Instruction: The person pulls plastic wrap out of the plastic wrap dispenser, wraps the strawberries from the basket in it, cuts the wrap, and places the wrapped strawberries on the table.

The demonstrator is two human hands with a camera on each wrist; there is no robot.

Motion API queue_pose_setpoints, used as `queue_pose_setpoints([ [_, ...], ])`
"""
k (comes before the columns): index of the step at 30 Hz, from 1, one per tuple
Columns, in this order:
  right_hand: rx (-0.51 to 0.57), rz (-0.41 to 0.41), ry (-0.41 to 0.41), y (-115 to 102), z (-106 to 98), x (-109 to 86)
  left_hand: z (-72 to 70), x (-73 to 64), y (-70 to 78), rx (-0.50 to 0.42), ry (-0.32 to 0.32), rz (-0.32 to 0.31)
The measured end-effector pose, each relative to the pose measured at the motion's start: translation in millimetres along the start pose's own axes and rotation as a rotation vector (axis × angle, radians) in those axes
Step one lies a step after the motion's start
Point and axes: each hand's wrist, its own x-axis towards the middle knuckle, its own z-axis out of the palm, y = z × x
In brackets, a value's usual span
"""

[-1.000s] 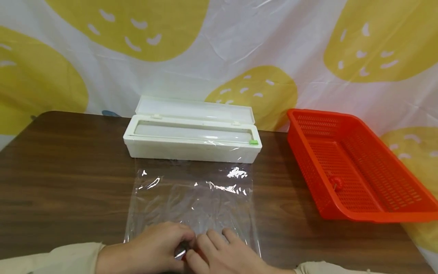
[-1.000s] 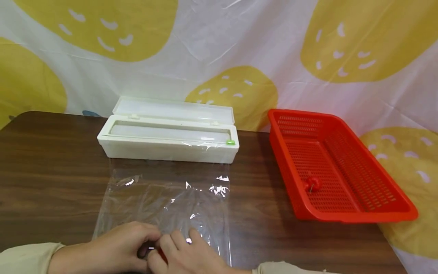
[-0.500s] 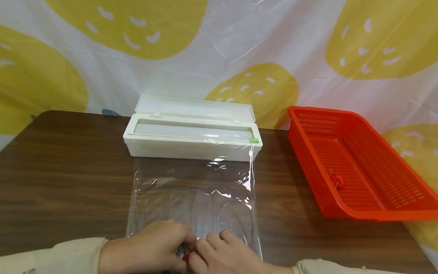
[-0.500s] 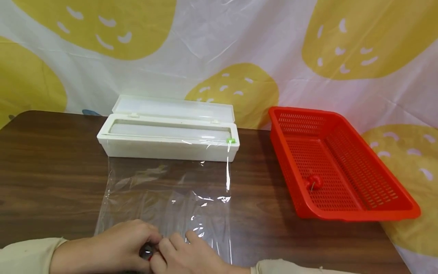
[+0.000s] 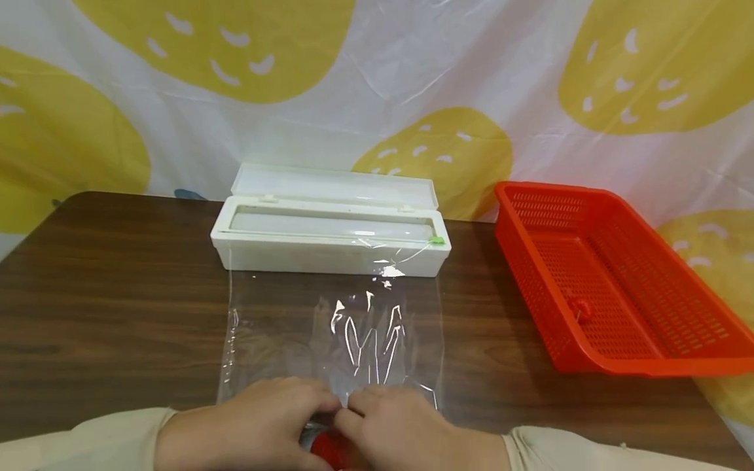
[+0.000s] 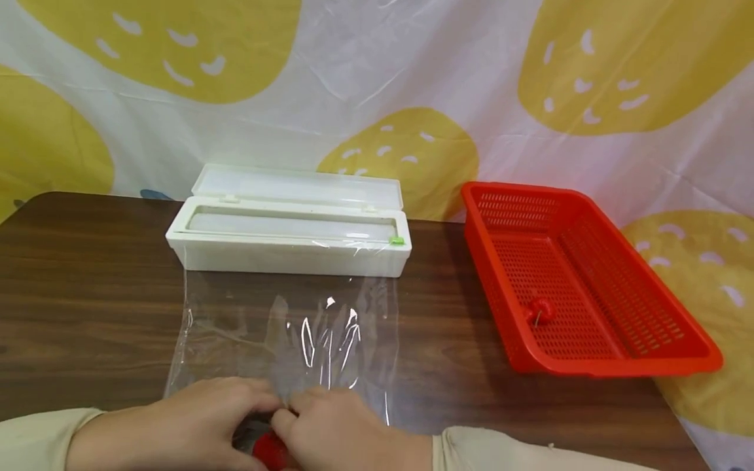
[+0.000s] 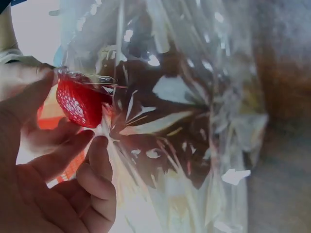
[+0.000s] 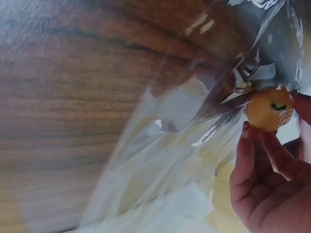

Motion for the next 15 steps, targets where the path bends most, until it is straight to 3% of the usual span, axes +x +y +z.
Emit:
queue_pose_setpoints([
  [5, 0.324, 0.105, -0.179, 7.6, -8.8, 3.5, 2.6, -1.3, 2.0, -0.003, 0.008, -0.016],
  [9, 0.520, 0.130, -0.193, 11.6, -10.3, 4.6, 4.8, -1.6, 2.4, -0.080, -0.032, -0.033],
  [15, 0.648, 0.235, -0.237, 15.3, -11.1, 5.7, 4.3, -1.5, 1.7, -0.072, -0.012, 0.004],
])
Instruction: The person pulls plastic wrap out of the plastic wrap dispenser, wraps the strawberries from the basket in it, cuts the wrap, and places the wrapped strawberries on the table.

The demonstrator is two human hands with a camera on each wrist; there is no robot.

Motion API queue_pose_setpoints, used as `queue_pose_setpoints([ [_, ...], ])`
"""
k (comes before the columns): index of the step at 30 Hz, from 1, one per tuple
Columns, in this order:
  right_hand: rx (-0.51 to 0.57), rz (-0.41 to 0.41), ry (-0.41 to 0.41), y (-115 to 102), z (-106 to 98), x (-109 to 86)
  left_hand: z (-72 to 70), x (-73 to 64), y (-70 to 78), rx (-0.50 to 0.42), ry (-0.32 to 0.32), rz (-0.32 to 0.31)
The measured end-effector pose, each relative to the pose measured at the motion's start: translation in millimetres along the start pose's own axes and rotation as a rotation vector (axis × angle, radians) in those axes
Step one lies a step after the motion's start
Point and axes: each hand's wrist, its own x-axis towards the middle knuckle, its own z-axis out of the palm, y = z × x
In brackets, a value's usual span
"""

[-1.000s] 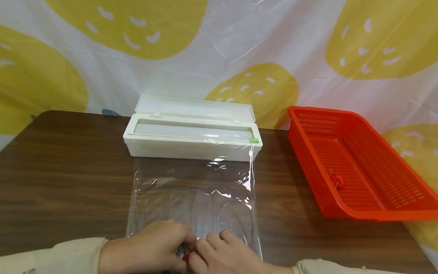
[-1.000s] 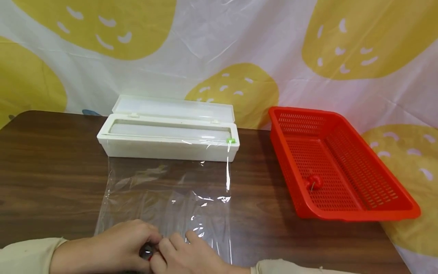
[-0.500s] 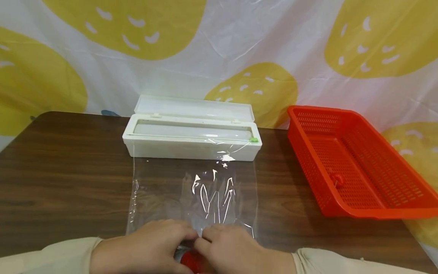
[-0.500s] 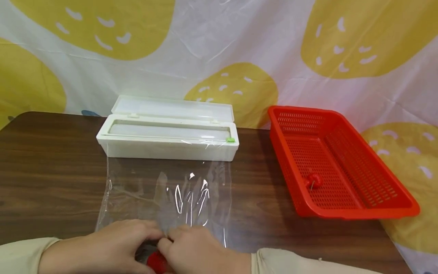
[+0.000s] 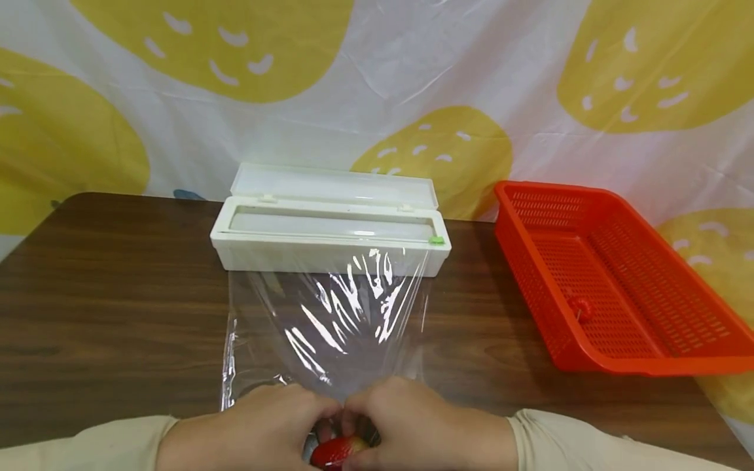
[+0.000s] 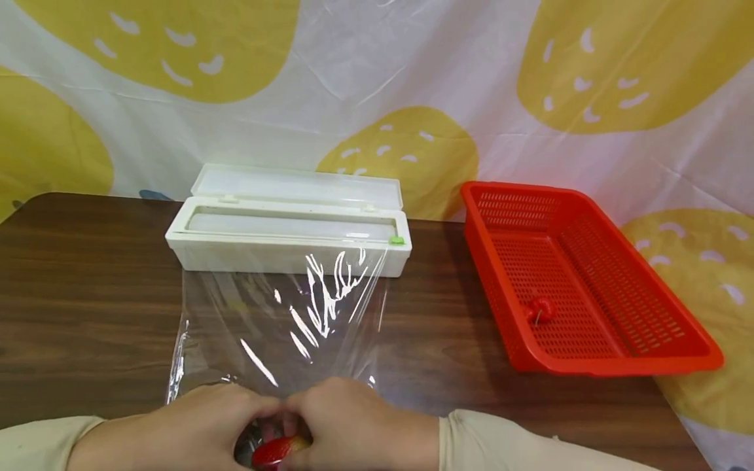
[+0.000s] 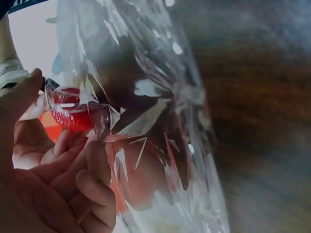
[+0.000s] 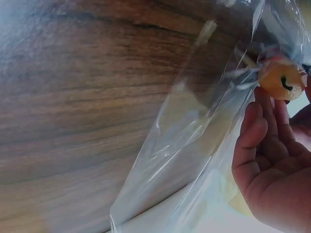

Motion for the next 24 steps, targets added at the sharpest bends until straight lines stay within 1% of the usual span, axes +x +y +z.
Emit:
queue_pose_setpoints([
  [3, 0.050, 0.043, -0.019, 2.4, -1.6, 0.1, 0.0, 0.6, 0.2, 0.020, 0.017, 0.004],
  [5, 0.096, 0.065, -0.040, 3.8, -2.6, 0.7, -0.3, 1.4, 0.5, 0.030, 0.025, -0.009],
  [7, 0.153, 0.087, -0.063, 4.9, -3.4, 1.7, -0.2, 2.0, 0.1, 0.052, 0.044, -0.005],
  [10, 0.237, 0.127, -0.089, 6.3, -4.6, 2.9, 0.5, 2.8, -1.3, 0.086, 0.081, 0.023],
  [12, 0.280, 0.149, -0.094, 7.1, -5.0, 3.4, 0.9, 2.8, -2.6, 0.087, 0.094, 0.040],
  [16, 0.330, 0.175, -0.093, 8.5, -5.7, 3.1, 2.3, 2.6, -3.0, 0.044, 0.098, 0.041],
  [20, 0.334, 0.170, -0.088, 9.6, -5.6, 2.6, 3.6, 3.3, -3.3, 0.026, 0.095, 0.046],
  [24, 0.248, 0.126, -0.063, 9.9, -5.2, 2.6, 3.1, 3.9, -3.9, 0.013, 0.097, 0.050],
])
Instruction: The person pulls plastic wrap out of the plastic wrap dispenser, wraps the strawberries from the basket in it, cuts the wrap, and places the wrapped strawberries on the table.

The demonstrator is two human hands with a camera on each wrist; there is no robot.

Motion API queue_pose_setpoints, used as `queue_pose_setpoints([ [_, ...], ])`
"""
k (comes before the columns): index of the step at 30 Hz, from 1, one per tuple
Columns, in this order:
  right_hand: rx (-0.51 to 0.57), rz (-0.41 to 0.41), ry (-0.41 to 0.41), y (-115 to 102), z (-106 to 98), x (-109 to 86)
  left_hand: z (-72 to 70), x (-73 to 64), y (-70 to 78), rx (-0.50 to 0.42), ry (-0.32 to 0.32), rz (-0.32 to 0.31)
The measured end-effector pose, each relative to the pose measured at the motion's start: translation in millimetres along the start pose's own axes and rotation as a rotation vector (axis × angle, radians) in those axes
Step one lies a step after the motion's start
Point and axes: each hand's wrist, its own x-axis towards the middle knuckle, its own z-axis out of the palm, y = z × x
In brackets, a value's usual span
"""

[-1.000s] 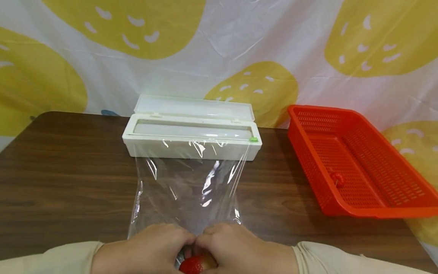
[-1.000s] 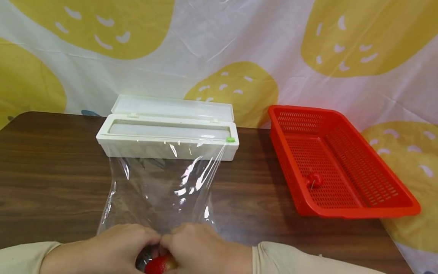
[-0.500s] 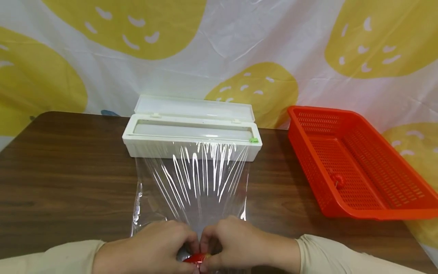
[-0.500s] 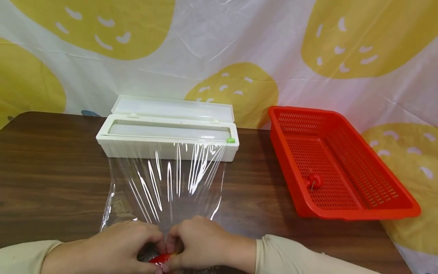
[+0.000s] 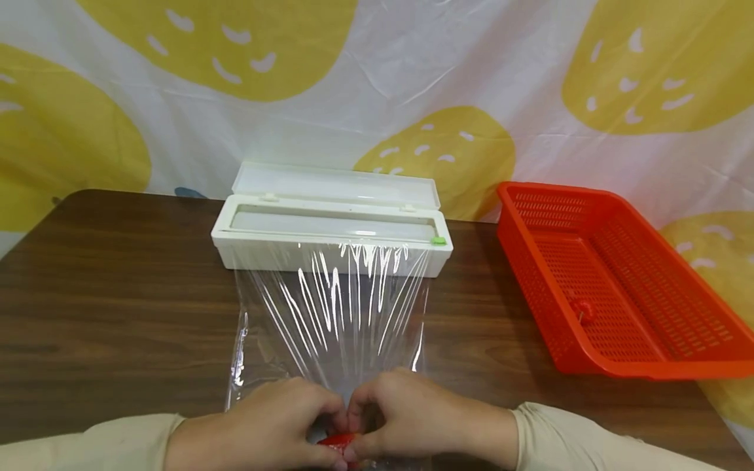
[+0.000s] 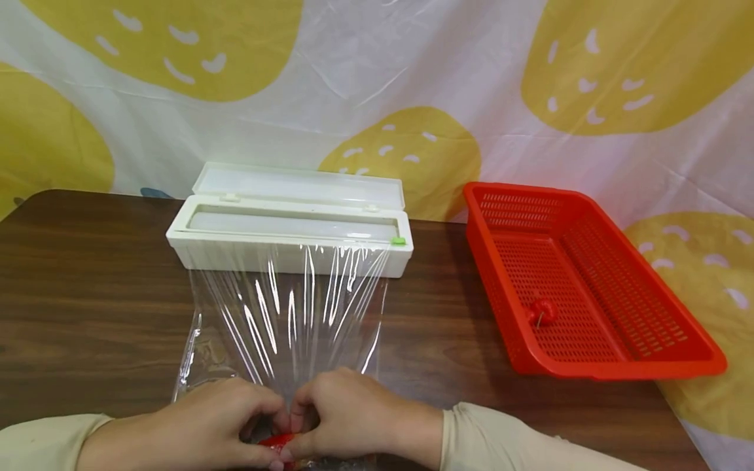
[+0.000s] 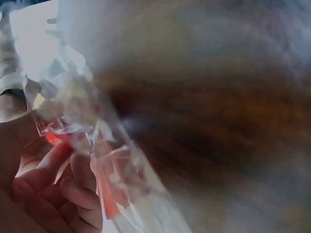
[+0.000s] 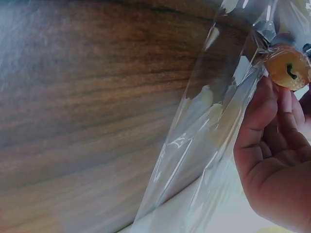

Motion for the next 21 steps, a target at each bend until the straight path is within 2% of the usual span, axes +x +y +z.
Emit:
queue_pose_setpoints([
  [5, -0.085, -0.066, 0.032, -0.4, -2.7, -1.1, -4.1, 1.5, 1.3, -0.020, -0.015, -0.008],
  [10, -0.177, -0.142, 0.105, -0.2, -8.0, -5.9, -10.0, 6.7, 2.8, -0.101, -0.099, -0.047],
  [14, -0.260, -0.138, 0.128, -1.2, -10.1, -10.7, -14.5, 10.9, 1.3, -0.119, -0.147, -0.064],
  [17, -0.300, -0.124, 0.116, -1.2, -9.8, -13.8, -17.8, 13.6, -2.1, -0.123, -0.169, -0.046],
  [21, -0.333, -0.143, 0.121, 1.1, -8.2, -14.0, -20.1, 16.9, -7.5, -0.176, -0.212, -0.017],
])
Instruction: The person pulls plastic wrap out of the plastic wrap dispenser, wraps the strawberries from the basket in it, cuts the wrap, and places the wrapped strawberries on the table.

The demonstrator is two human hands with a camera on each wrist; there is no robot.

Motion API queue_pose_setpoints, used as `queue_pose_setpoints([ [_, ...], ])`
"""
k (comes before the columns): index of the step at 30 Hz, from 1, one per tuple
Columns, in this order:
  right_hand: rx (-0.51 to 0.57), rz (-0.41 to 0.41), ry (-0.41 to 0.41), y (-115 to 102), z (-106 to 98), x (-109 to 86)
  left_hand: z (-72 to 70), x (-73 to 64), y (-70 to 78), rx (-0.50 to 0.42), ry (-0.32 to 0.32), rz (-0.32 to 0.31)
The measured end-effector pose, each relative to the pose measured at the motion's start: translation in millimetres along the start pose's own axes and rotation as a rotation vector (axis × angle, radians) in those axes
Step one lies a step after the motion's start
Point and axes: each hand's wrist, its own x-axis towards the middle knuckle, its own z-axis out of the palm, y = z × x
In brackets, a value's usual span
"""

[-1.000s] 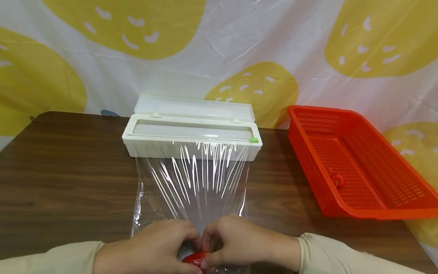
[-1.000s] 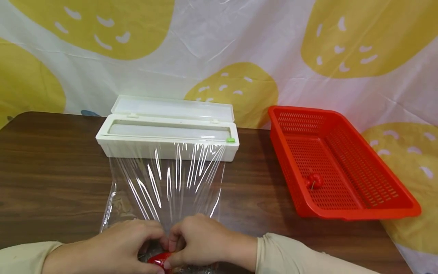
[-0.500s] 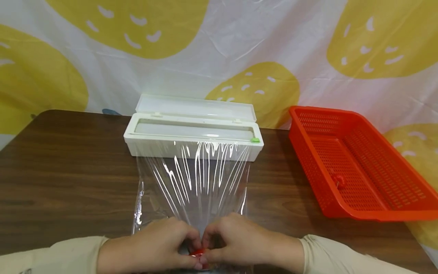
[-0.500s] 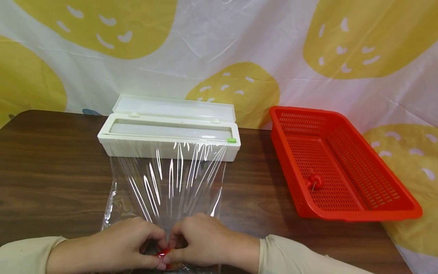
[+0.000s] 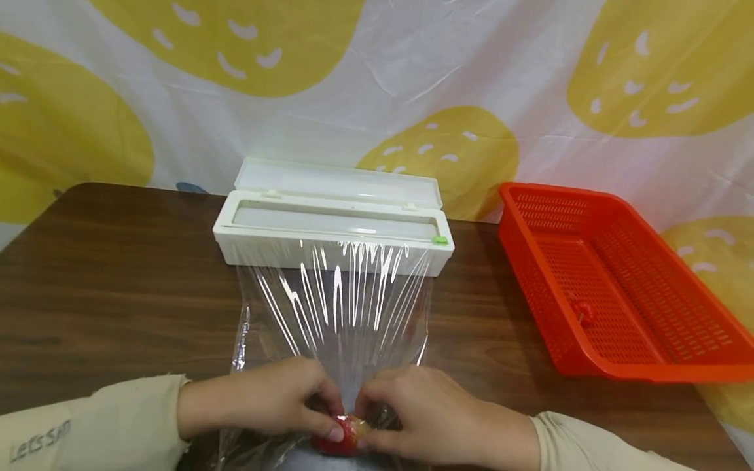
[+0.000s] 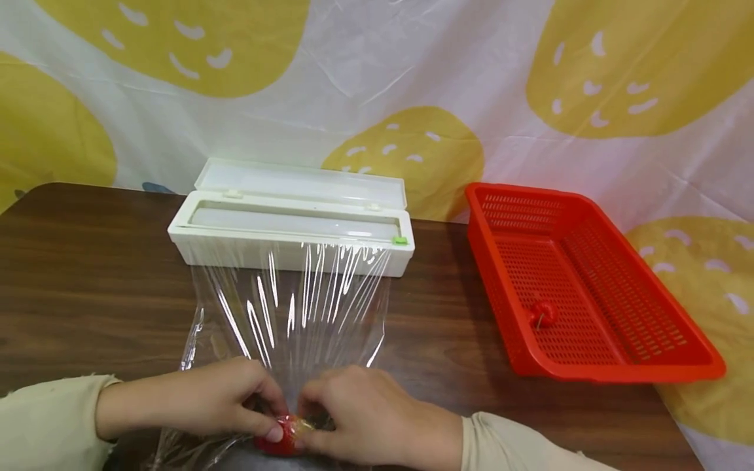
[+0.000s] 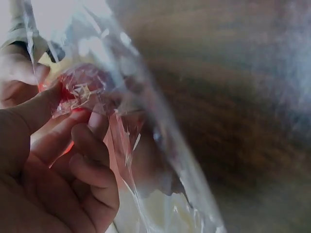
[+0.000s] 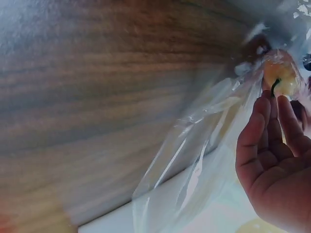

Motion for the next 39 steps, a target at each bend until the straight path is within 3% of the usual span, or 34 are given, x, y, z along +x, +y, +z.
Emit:
queue_pose_setpoints([
  [7, 0.142, 0.071, -0.025, 12.3, -2.7, 7.6, -3.4, 3.8, -3.1, -0.055, -0.055, -0.039],
  [12, 0.187, 0.118, -0.039, 16.0, -5.8, 5.9, -6.4, 6.8, -1.0, -0.058, -0.089, -0.052],
  [20, 0.075, 0.175, -0.066, 11.4, -3.0, -5.4, -9.8, 8.2, -0.1, -0.068, -0.104, -0.065],
  [27, 0.147, 0.156, -0.156, 20.9, -5.6, -7.3, -4.7, 8.7, -2.6, -0.208, -0.100, -0.085],
  [29, 0.186, 0.168, -0.187, 24.4, -8.4, -8.4, -3.7, 9.0, -3.0, -0.240, -0.109, -0.062],
  [33, 0.241, 0.194, -0.260, 28.9, -18.4, -11.5, -4.5, 10.6, -1.4, -0.201, -0.136, -0.024],
  [39, 0.256, 0.189, -0.309, 31.1, -40.0, -14.7, -11.1, 14.0, 3.6, -0.034, -0.183, -0.051],
])
